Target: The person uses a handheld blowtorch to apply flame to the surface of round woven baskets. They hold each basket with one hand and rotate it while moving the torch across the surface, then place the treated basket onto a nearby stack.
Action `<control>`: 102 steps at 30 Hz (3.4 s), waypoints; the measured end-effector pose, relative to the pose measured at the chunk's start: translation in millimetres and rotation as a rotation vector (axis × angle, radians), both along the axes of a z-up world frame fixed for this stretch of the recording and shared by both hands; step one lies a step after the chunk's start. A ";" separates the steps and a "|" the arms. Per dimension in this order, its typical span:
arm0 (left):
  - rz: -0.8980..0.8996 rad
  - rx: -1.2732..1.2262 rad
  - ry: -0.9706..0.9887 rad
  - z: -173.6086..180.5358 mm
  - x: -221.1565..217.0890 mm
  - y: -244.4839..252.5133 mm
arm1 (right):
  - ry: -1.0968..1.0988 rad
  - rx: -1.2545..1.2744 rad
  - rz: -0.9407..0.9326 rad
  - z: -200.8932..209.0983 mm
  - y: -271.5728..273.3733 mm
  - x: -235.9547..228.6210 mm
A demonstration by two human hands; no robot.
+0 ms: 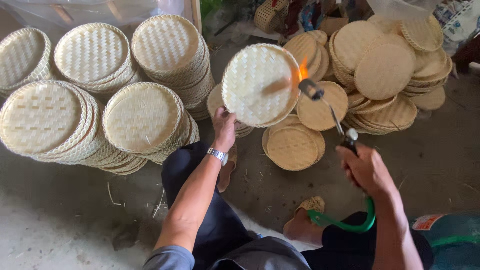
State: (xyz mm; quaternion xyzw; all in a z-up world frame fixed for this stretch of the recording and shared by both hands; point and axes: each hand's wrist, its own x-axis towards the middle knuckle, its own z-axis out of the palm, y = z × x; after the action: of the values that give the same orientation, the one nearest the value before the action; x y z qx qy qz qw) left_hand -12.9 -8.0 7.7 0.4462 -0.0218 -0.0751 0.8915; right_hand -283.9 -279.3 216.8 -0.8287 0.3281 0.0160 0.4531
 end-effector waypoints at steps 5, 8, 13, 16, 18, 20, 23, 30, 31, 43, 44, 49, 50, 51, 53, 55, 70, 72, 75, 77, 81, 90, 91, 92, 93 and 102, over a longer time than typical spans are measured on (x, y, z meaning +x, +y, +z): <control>0.046 -0.068 0.054 1.2 8.8 -6.4 | 0.099 0.113 0.042 -33.4 37.6 -34.8; 0.075 -0.080 0.009 -3.6 5.2 -6.8 | 0.075 0.211 0.102 -46.4 54.2 -41.1; 0.055 -0.052 -0.024 2.5 -0.4 -0.3 | 0.070 0.180 0.045 -44.4 42.2 -29.9; 0.032 -0.014 -0.004 8.4 -3.9 -0.1 | 0.060 0.134 0.070 -39.0 31.7 -25.2; 0.019 -0.008 -0.022 11.4 -5.4 -1.5 | 0.077 0.118 0.087 -33.6 29.6 -18.7; -0.016 0.086 -0.053 12.9 -7.9 -3.5 | -0.004 0.082 0.059 -26.6 28.9 -8.7; -0.064 0.242 -0.166 13.1 -19.2 -7.5 | -0.043 0.105 0.062 -21.3 33.7 11.7; 0.031 0.589 -0.355 28.8 -36.9 -6.2 | -0.009 0.211 0.136 -28.8 54.5 -4.1; -0.016 0.654 -0.371 29.7 -38.3 -4.8 | -0.003 0.171 0.098 -29.8 50.5 -8.9; -0.175 1.309 -1.127 -33.1 -78.6 -28.4 | -0.128 0.182 -0.206 -43.8 0.6 -64.7; -0.270 1.453 -1.098 -34.1 -79.7 -27.1 | -0.116 0.179 -0.216 -45.8 0.1 -68.7; 0.003 1.497 -1.131 -15.0 -74.1 -24.3 | -0.058 0.200 -0.228 -51.4 -0.6 -78.2; 0.010 1.445 -1.031 -10.9 -70.5 -28.5 | -0.045 0.196 -0.231 -52.9 1.2 -79.6; 0.018 1.391 -0.931 -8.0 -65.0 -31.2 | -0.031 0.192 -0.234 -54.3 3.4 -80.3; -0.079 1.194 -0.668 -6.1 -48.6 -25.4 | -0.027 0.201 -0.195 -57.3 10.5 -77.9; -0.103 1.076 -0.534 -10.7 -37.6 -20.8 | 0.020 0.225 -0.125 -62.0 23.8 -74.7; -0.270 0.190 -0.084 -14.2 -17.2 -4.7 | -0.044 0.312 0.114 -54.0 50.4 -34.3; -0.274 0.147 -0.115 -10.1 -16.1 -2.0 | -0.033 0.307 0.003 -54.6 48.5 -30.9; -0.282 0.161 -0.133 -4.0 -11.8 5.9 | 0.026 0.236 -0.114 -51.0 39.9 -25.9; -0.270 0.166 -0.147 -1.6 -8.2 7.2 | -0.003 0.242 -0.089 -47.7 35.3 -25.5; -0.266 0.247 -0.159 -7.9 -10.5 2.6 | -0.069 0.236 0.081 -44.2 39.8 -32.7; -0.391 -0.195 -0.001 -12.7 -4.9 -4.1 | -0.012 0.230 0.073 -30.5 60.3 -25.6; -0.386 -0.205 0.002 -12.1 -4.6 -4.7 | -0.025 0.254 0.100 -30.8 61.8 -25.3; -0.381 -0.214 0.007 -12.0 -5.2 -4.7 | -0.036 0.278 0.126 -31.4 63.2 -26.6; -0.377 -0.223 0.011 -11.8 -5.7 -4.4 | -0.047 0.303 0.152 -32.0 63.9 -26.6; -0.278 -0.243 0.039 -12.0 2.0 3.6 | 0.091 0.268 0.166 -35.0 70.7 -34.0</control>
State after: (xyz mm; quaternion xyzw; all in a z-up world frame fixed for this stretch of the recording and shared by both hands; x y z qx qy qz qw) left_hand -10.8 -4.4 -4.3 0.3263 -0.0750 -0.2032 0.9201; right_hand -317.9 -208.7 181.7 -0.7837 0.2734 0.1344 0.5413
